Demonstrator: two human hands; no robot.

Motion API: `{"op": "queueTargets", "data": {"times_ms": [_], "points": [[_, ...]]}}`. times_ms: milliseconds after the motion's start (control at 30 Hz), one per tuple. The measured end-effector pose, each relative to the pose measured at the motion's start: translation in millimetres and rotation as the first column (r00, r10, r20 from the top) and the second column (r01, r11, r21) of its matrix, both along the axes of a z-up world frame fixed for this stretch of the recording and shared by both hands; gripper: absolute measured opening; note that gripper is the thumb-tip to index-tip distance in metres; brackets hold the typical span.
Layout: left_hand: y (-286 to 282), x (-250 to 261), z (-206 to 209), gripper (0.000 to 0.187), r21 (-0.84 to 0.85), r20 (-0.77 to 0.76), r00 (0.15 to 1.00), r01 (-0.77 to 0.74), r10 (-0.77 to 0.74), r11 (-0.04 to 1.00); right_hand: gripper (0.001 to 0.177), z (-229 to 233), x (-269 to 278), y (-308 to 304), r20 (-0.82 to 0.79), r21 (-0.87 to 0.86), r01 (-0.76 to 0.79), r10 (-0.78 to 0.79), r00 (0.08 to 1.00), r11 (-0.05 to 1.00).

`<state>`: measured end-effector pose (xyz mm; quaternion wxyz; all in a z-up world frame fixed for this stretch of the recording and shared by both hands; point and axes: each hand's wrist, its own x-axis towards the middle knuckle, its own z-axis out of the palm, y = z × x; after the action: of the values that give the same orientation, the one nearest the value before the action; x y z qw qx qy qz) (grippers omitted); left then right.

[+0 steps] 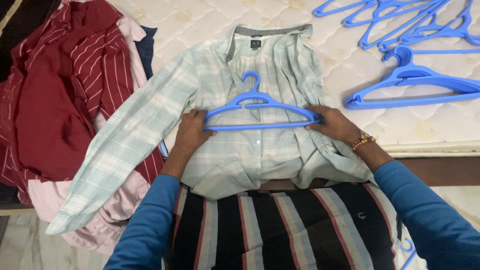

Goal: The person unfolds a light blue plaid shirt on a mattress, smooths it out, and then places a blue plastic hanger into the collar. The shirt remains on the mattress with the hanger inserted, not yet hung on a rack.

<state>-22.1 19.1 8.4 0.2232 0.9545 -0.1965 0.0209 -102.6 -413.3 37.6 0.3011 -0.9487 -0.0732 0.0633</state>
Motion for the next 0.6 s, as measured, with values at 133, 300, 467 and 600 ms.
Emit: {"op": "queueTargets", "data": {"times_ms": [133,300,467,600], "points": [[2,2,-4,0.074,0.042,0.058,0.997,0.044,-0.047,0.998,0.065,-1,1,0,0.053,-0.013,-0.039,0.040,0.998,0.999],[1,11,-11,0.068,0.100,0.088,0.995,0.044,-0.053,0.994,0.062,-5,4,-4,0.074,-0.075,-0.078,0.083,0.994,0.994],[-1,12,-8,0.067,0.183,0.043,0.999,0.002,-0.010,0.983,0.064,-6,7,-7,0.043,-0.104,-0.077,0.082,0.996,0.992],[-9,4,9,0.095,0.224,0.060,0.998,0.001,-0.015,0.975,0.073,0,6,-7,0.095,-0.057,-0.130,0.135,0.986,0.990]]}}
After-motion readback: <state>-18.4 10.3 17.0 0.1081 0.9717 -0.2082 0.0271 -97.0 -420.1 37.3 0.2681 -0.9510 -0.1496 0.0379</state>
